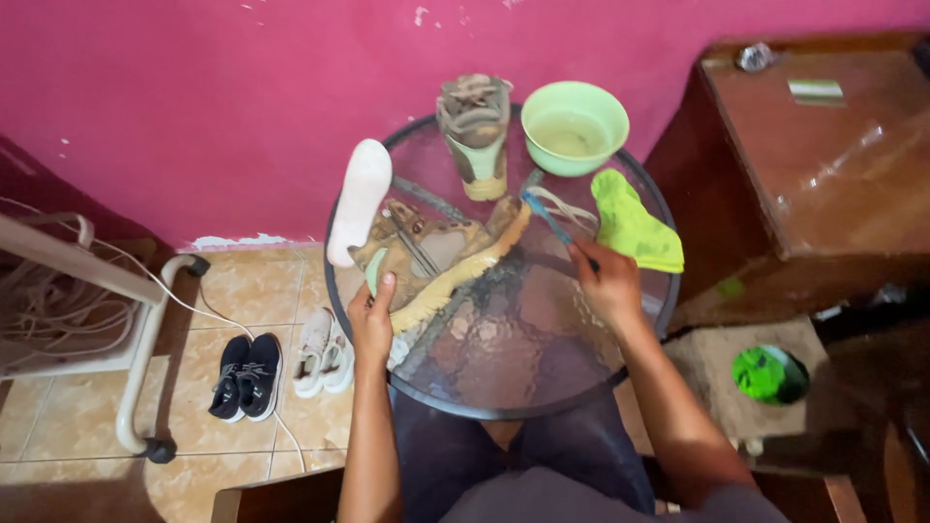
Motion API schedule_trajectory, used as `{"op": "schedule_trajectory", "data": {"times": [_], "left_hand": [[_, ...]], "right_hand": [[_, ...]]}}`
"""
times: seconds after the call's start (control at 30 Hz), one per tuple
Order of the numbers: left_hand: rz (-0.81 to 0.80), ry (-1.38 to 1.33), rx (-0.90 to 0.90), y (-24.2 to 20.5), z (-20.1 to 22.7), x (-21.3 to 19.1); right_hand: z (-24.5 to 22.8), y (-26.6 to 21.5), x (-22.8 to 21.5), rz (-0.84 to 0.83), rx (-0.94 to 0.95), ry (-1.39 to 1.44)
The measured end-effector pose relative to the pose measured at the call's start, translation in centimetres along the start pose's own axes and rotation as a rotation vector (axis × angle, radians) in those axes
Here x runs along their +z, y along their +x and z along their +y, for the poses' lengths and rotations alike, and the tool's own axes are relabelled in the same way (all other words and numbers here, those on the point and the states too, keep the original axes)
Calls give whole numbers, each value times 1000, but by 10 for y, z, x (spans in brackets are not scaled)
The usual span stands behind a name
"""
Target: Cleaning a dirty work boot using a toothbrush and a cloth on a glass table.
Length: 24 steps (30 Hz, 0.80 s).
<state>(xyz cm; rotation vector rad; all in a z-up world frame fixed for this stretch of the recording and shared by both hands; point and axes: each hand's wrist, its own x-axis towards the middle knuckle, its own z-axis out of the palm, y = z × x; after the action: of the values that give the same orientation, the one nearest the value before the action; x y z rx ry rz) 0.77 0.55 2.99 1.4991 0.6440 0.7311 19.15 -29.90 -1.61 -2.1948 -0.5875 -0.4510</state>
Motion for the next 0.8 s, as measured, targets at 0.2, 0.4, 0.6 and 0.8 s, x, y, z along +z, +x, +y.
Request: {"op": "schedule_trajectory", "data": {"times": [0.2,0.4,0.6,0.8], "left_hand": [[-12,7,2,9,-18,-1],[2,42,-22,5,-15,-3],[1,24,-65,9,-16,-1],[-45,34,-89,19,-23,3]], "right_hand": [[-19,-12,-5,17,-38,82],[-46,-38,-6,-16,-81,161],[-55,-67,26,-29,-221,176],[-96,-68,30,-182,-211,301]]}}
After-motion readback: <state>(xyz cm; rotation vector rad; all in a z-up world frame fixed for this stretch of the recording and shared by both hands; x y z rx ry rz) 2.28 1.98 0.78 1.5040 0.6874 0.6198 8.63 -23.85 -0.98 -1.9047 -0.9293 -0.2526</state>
